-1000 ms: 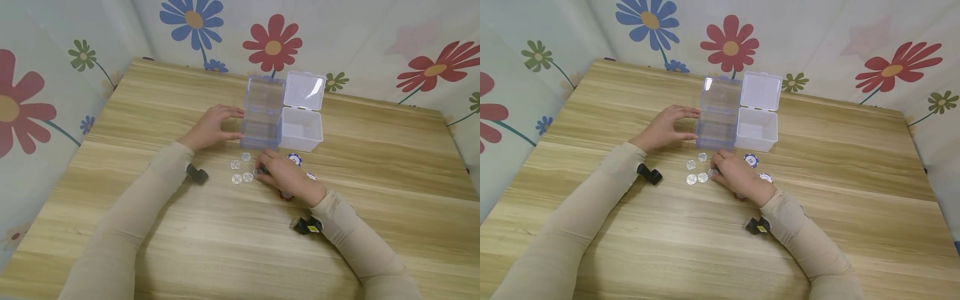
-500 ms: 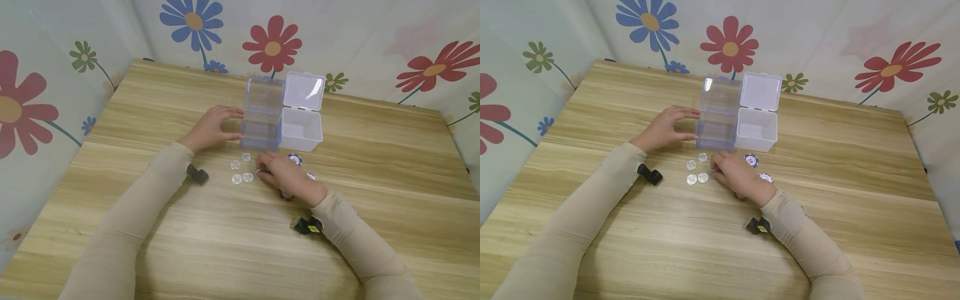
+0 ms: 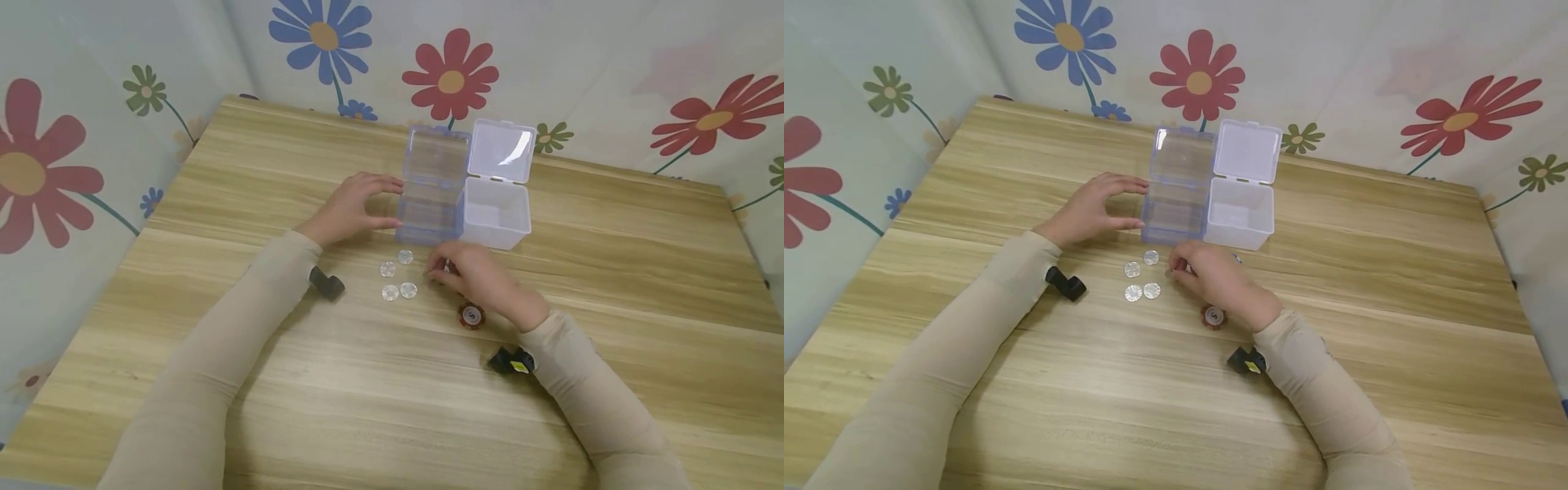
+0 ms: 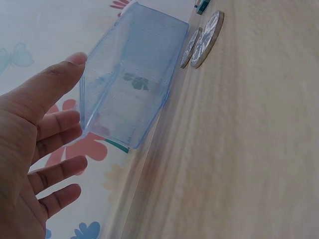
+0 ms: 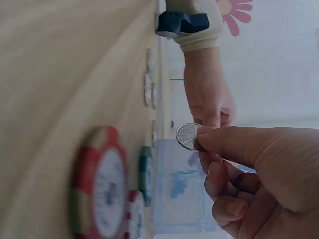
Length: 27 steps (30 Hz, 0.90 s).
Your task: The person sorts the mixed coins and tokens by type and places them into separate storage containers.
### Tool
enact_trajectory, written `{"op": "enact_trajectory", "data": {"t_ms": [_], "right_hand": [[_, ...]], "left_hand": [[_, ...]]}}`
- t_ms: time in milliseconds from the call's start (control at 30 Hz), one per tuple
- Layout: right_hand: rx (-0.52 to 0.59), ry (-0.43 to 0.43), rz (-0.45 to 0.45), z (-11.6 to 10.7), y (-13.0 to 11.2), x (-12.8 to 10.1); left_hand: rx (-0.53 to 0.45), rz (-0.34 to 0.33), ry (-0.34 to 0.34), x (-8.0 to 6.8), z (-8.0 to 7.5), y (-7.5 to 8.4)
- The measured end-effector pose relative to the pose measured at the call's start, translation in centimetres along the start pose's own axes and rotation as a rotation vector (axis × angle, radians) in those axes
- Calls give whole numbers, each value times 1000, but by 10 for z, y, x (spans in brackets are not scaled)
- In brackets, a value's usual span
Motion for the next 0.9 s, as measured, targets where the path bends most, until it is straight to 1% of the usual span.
{"op": "enact_trajectory", "data": {"t_ms": [233,533,700,900], "right_hand": [[40,79,4,-23,0,8],[74,174,54,-45,0,29],[77,177,97,-46,3,42],[29,126,150,-37,11,60]], "left_hand": [[-1,3,4,1,2,-1],[-16,-1,7,1,2,-1],[-19,3,14,1,3,-2],[-30,15,26,0,1,-2]]}}
Point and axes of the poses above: each hand's wrist, its own x-axis towards the middle knuckle, its own z-axis out of the palm, y = z × x, the point moved 10 cm from there along x, towards the middle knuckle, and after that the axes turned 1 degree about x, right-handed, at the moved point
